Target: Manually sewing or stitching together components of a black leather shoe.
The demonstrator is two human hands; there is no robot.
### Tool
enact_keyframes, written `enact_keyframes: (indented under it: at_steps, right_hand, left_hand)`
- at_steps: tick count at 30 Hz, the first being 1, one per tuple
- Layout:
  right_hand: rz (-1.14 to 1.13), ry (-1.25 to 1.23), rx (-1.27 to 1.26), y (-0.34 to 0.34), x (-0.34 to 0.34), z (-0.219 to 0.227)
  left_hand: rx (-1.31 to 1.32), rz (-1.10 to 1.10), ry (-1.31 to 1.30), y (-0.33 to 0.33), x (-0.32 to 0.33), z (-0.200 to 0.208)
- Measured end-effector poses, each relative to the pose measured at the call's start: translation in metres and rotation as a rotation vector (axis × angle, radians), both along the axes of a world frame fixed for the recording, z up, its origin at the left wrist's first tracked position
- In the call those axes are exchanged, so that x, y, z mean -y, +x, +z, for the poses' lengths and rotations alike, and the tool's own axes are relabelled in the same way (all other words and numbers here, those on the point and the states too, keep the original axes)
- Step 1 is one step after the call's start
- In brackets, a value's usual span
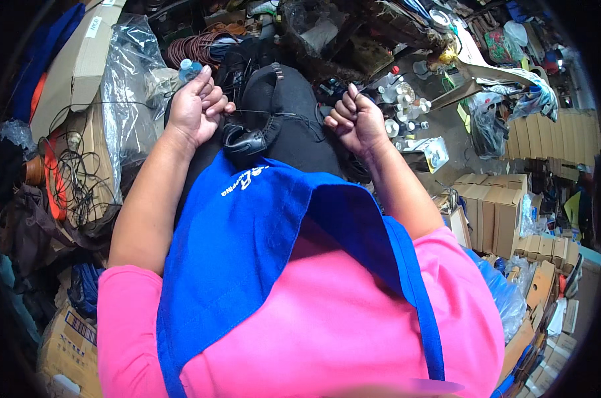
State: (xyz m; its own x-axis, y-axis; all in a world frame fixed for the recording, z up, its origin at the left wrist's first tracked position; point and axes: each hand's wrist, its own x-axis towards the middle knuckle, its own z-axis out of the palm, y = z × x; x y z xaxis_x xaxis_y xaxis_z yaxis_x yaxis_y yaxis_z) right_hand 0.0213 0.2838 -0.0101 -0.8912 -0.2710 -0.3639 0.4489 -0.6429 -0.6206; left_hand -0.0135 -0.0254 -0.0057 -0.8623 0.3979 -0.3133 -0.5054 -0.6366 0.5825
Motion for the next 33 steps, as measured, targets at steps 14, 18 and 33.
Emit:
enact_keyframes:
  at_steps: [14, 18, 33]
  right_hand:
    - [0.418, 1.338, -1.163, -0.039, 0.03, 0.046]
    - [0.561, 1.62, -1.072, -0.05, 0.054, 0.05]
    - [0.489, 0.627, -0.759, 0.01, 0.017, 0.128]
  left_hand:
    - [-1.262, -0.378, -1.712, 0.062, -0.043, 0.038]
    - [-1.389, -0.425, -1.544, 0.058, -0.04, 0.033]
    - [-0.903, -0.11, -1.554, 0.053, 0.073, 0.082]
